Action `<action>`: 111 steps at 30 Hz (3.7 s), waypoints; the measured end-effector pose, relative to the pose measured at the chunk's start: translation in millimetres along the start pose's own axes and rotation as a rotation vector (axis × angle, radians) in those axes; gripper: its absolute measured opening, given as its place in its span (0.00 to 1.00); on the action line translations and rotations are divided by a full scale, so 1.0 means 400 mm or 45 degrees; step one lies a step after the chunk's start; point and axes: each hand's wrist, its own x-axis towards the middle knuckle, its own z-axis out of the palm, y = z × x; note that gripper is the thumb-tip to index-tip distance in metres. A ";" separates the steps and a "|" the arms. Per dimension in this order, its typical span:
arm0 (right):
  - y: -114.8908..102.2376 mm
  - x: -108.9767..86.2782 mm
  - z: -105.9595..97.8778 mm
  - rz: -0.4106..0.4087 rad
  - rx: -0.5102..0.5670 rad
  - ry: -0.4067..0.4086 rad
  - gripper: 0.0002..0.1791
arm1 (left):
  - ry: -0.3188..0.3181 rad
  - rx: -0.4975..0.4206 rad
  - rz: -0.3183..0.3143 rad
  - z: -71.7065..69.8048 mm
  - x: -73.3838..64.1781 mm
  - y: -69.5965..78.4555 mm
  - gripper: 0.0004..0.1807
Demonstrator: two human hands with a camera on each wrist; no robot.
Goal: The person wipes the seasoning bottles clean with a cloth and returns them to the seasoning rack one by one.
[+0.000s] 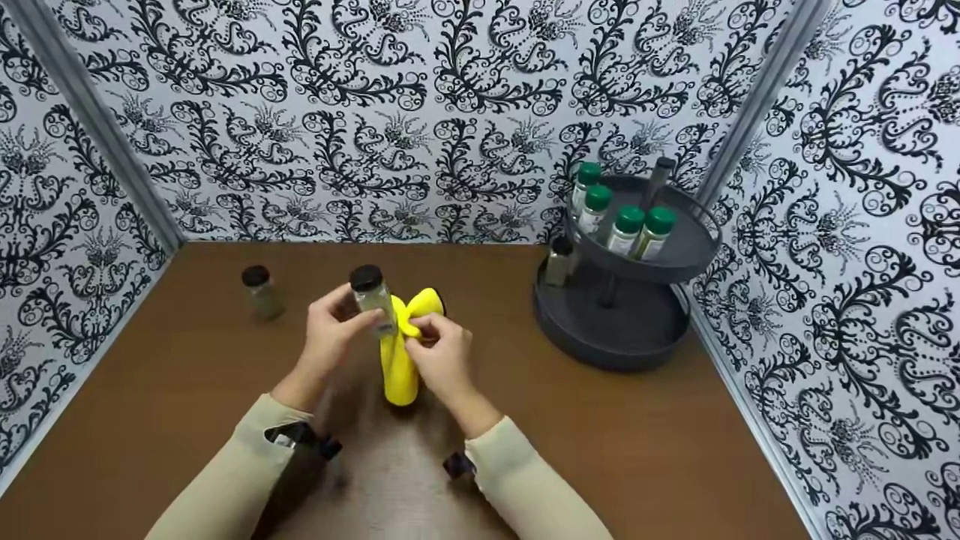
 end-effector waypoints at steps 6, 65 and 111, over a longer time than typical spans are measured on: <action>-0.004 0.000 -0.003 -0.019 0.027 0.029 0.06 | -0.070 0.034 -0.022 0.001 -0.008 -0.015 0.25; -0.051 0.014 -0.045 -0.025 0.216 0.096 0.09 | -0.104 0.179 -0.101 0.037 -0.023 -0.044 0.26; -0.025 0.015 -0.037 0.045 0.030 0.114 0.07 | -0.143 0.270 0.043 0.041 -0.025 -0.019 0.28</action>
